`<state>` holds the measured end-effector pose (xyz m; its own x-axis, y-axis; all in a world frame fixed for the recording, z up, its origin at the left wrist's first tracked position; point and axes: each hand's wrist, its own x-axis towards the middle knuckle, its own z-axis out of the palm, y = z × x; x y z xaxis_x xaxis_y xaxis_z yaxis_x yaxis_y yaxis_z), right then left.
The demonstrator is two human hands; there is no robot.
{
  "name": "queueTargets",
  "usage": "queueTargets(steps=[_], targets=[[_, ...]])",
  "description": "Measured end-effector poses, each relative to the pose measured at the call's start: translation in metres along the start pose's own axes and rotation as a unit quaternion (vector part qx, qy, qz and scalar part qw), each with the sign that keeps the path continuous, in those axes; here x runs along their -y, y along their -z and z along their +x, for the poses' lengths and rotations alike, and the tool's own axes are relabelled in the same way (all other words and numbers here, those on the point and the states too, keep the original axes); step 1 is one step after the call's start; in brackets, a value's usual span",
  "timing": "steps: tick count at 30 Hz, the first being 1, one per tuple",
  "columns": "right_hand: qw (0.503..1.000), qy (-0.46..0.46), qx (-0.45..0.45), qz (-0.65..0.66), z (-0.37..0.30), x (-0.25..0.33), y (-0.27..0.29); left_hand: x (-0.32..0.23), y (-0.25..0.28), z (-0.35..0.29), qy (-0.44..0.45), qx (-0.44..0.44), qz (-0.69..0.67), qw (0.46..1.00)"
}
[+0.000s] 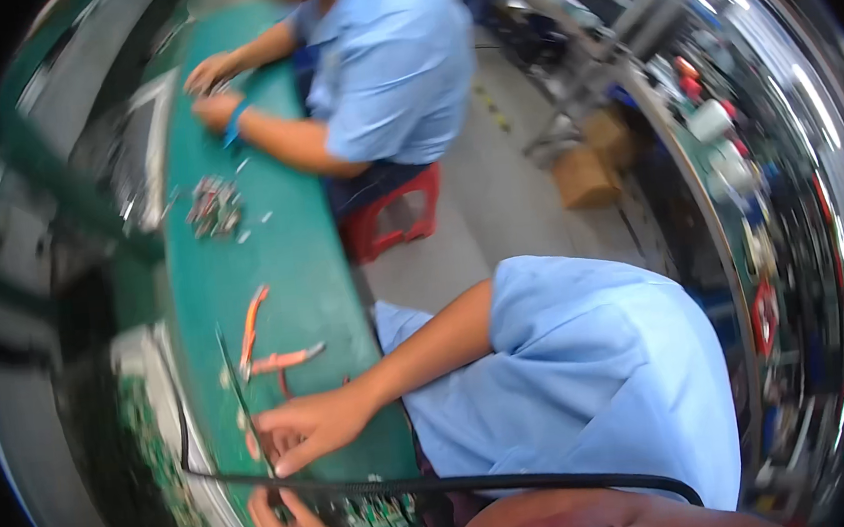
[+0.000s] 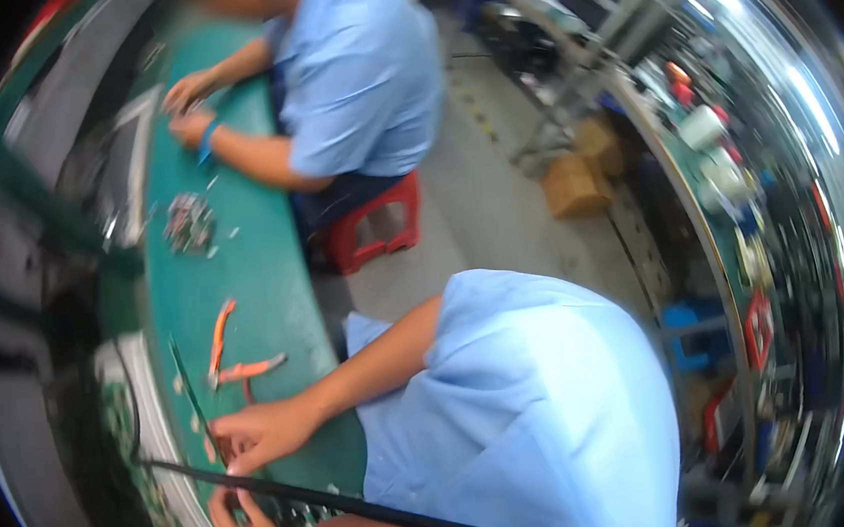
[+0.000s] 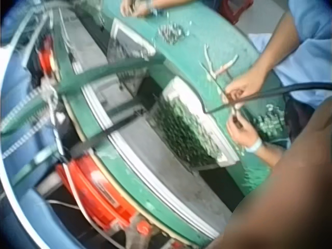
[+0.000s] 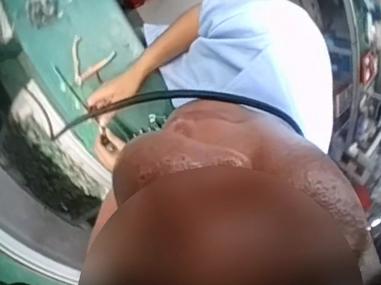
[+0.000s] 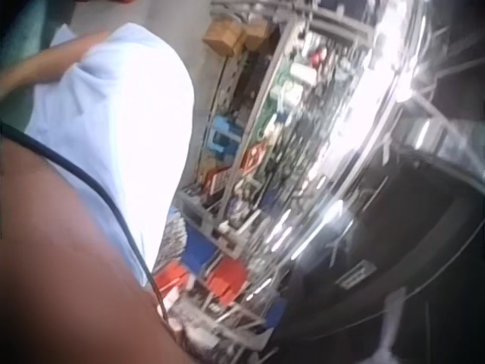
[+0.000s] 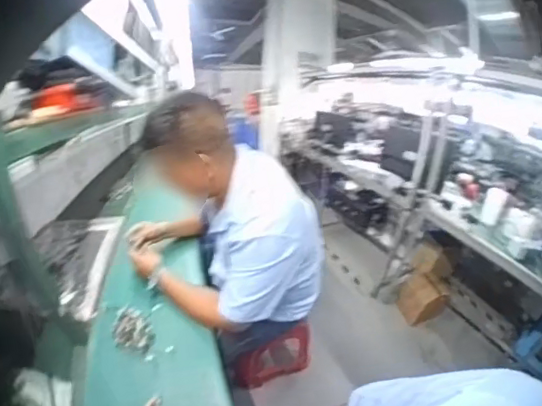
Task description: Inserting electronic components into circuit boards and using hand tools to trim leads or secure parts on a manual assembly line.
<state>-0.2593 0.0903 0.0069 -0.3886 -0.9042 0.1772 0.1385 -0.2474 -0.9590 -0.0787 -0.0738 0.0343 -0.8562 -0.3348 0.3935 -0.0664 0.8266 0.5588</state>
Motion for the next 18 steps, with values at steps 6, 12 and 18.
queueTargets(steps=[6,12,18], targets=[[0.999,-0.039,-0.019,0.025,0.008,0.011,-0.010,-0.066,-0.001,0.012,0.069,-0.041,-0.110,0.991],[0.956,-0.037,0.012,-0.291,0.150,0.018,0.021,-0.096,0.062,-0.108,0.102,-0.104,-0.106,0.984],[0.964,0.020,0.038,-0.264,0.174,0.013,-0.008,-0.127,-0.006,-0.188,0.151,-0.107,-0.078,0.980]])
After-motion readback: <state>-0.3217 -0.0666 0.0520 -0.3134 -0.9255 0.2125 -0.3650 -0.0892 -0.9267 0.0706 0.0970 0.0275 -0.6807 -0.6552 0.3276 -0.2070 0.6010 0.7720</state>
